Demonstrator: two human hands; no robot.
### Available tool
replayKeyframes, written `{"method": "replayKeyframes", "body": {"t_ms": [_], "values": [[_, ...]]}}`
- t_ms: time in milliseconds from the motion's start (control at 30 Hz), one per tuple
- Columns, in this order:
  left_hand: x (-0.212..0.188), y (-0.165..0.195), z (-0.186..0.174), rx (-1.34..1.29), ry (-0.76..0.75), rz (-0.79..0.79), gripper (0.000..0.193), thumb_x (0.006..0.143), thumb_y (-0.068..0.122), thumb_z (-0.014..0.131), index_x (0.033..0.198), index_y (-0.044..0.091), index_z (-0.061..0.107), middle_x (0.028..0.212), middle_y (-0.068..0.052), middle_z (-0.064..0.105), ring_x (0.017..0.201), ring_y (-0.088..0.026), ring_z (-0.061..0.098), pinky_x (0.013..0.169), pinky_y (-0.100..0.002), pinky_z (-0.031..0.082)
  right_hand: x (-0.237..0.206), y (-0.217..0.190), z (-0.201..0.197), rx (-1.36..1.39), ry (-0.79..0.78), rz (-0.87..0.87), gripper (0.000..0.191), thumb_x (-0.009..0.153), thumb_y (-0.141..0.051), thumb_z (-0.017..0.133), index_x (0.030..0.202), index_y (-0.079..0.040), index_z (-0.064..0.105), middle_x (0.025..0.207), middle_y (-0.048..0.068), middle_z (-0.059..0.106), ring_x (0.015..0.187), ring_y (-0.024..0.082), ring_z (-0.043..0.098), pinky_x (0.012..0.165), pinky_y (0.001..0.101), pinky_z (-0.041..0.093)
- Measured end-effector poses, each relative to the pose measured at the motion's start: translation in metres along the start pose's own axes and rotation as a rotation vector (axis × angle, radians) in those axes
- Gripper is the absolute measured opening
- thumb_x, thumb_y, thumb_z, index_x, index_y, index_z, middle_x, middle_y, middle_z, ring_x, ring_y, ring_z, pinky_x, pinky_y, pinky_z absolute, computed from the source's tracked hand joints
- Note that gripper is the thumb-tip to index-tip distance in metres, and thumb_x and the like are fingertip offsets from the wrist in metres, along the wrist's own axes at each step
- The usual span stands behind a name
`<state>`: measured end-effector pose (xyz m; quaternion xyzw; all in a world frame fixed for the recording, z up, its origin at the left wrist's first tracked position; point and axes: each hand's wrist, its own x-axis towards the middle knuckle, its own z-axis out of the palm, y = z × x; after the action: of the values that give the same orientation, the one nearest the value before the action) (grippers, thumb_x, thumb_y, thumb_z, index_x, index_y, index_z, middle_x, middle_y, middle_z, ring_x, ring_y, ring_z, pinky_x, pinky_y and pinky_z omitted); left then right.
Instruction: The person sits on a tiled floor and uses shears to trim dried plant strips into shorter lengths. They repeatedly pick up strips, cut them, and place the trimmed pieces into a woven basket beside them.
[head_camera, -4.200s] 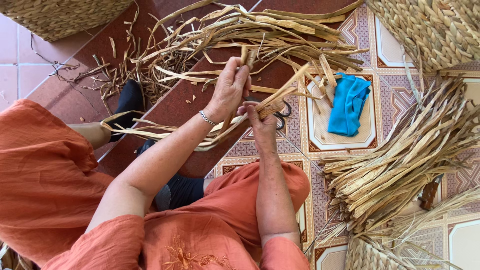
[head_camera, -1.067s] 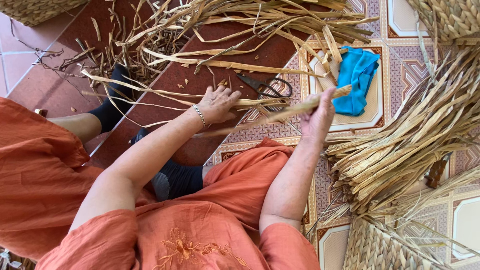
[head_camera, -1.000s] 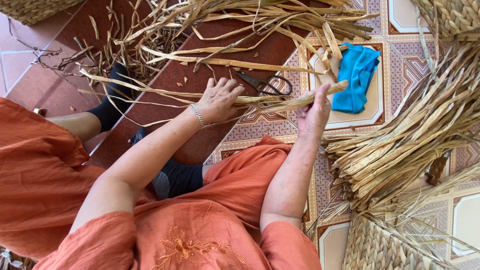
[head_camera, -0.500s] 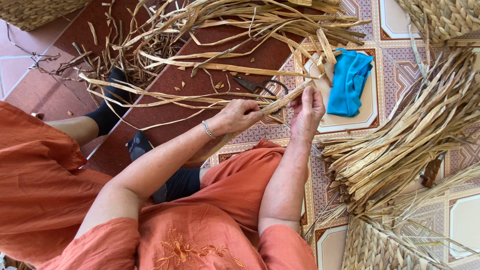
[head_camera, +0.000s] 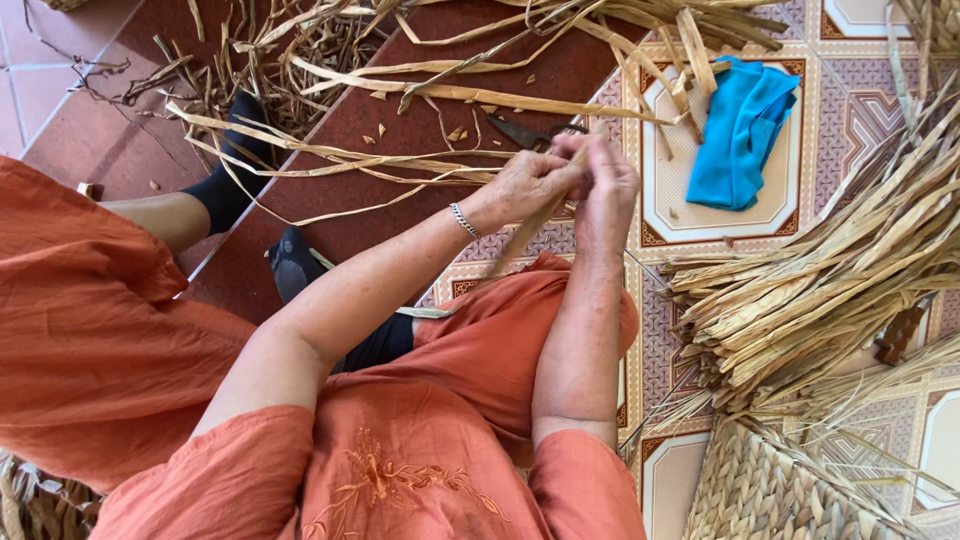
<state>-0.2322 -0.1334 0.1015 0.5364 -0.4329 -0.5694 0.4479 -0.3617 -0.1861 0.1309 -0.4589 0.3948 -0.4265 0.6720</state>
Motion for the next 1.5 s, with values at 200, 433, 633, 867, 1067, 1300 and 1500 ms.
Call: {"method": "replayKeyframes", "body": {"t_ms": [200,433,633,867,1067,1300,1500], "values": [[-0.061,0.018,-0.002,0.061,-0.188,-0.039,0.042,0.104,0.034,0.054,0.085,0.001,0.072,0.060,-0.001,0.064,0.053,-0.007,0.058,0.051,-0.029,0.051,0.010,0.009,-0.036,0.287,0.420,0.000,0.033,0.106,-0.024,0.051,0.096,0.001,0.069,0.086,0.015,0.071,0.076,0.023,0.070,0.073,0.0405,0.066],[-0.141,0.038,-0.052,0.274,-0.211,-0.145,0.035,0.102,0.032,0.057,0.094,0.004,0.076,0.060,-0.003,0.064,0.055,-0.009,0.059,0.052,-0.030,0.051,0.042,0.040,-0.140,0.631,0.589,-0.034,0.031,0.104,-0.032,0.052,0.102,-0.003,0.063,0.087,0.011,0.069,0.073,0.023,0.067,0.071,0.0433,0.063],[-0.188,0.063,-0.112,0.558,-0.109,-0.002,0.031,0.100,0.030,0.061,0.091,0.007,0.079,0.064,-0.008,0.068,0.056,-0.014,0.062,0.058,-0.034,0.051,0.057,0.052,-0.184,0.672,0.649,-0.074,0.027,0.102,-0.034,0.057,0.096,-0.008,0.063,0.087,0.006,0.071,0.074,0.022,0.068,0.071,0.0446,0.062],[-0.230,0.064,-0.172,0.699,0.019,-0.298,0.028,0.095,0.035,0.063,0.098,0.013,0.079,0.079,-0.003,0.078,0.073,-0.018,0.073,0.070,-0.034,0.057,0.039,0.027,-0.164,0.700,0.736,-0.073,0.029,0.108,-0.032,0.051,0.092,-0.011,0.062,0.076,0.001,0.066,0.058,0.013,0.059,0.057,0.0365,0.056],[-0.205,0.034,-0.171,1.415,0.058,-0.332,0.030,0.085,0.033,0.072,0.111,0.020,0.078,0.119,-0.005,0.068,0.122,-0.028,0.055,0.093,-0.057,0.042,0.012,0.033,-0.117,0.595,0.478,0.047,0.033,0.111,-0.034,0.048,0.098,-0.007,0.062,0.072,0.003,0.058,0.052,0.011,0.048,0.050,0.0299,0.045],[-0.077,-0.036,-0.120,1.204,0.334,0.226,0.027,0.089,0.029,0.076,0.110,0.013,0.075,0.111,-0.007,0.066,0.109,-0.028,0.056,0.091,-0.049,0.044,0.021,0.042,-0.107,0.683,0.359,0.223,0.015,0.107,-0.023,0.060,0.101,-0.009,0.060,0.071,0.001,0.053,0.052,0.013,0.045,0.052,0.0323,0.041],[-0.022,-0.075,-0.093,1.336,0.361,0.162,0.016,0.083,0.028,0.078,0.094,0.016,0.073,0.108,-0.006,0.063,0.112,-0.027,0.053,0.086,-0.047,0.043,0.011,0.049,-0.096,0.251,0.336,0.232,0.019,0.105,-0.024,0.070,0.103,-0.005,0.065,0.063,-0.002,0.046,0.047,0.009,0.040,0.045,0.0296,0.037]]}}
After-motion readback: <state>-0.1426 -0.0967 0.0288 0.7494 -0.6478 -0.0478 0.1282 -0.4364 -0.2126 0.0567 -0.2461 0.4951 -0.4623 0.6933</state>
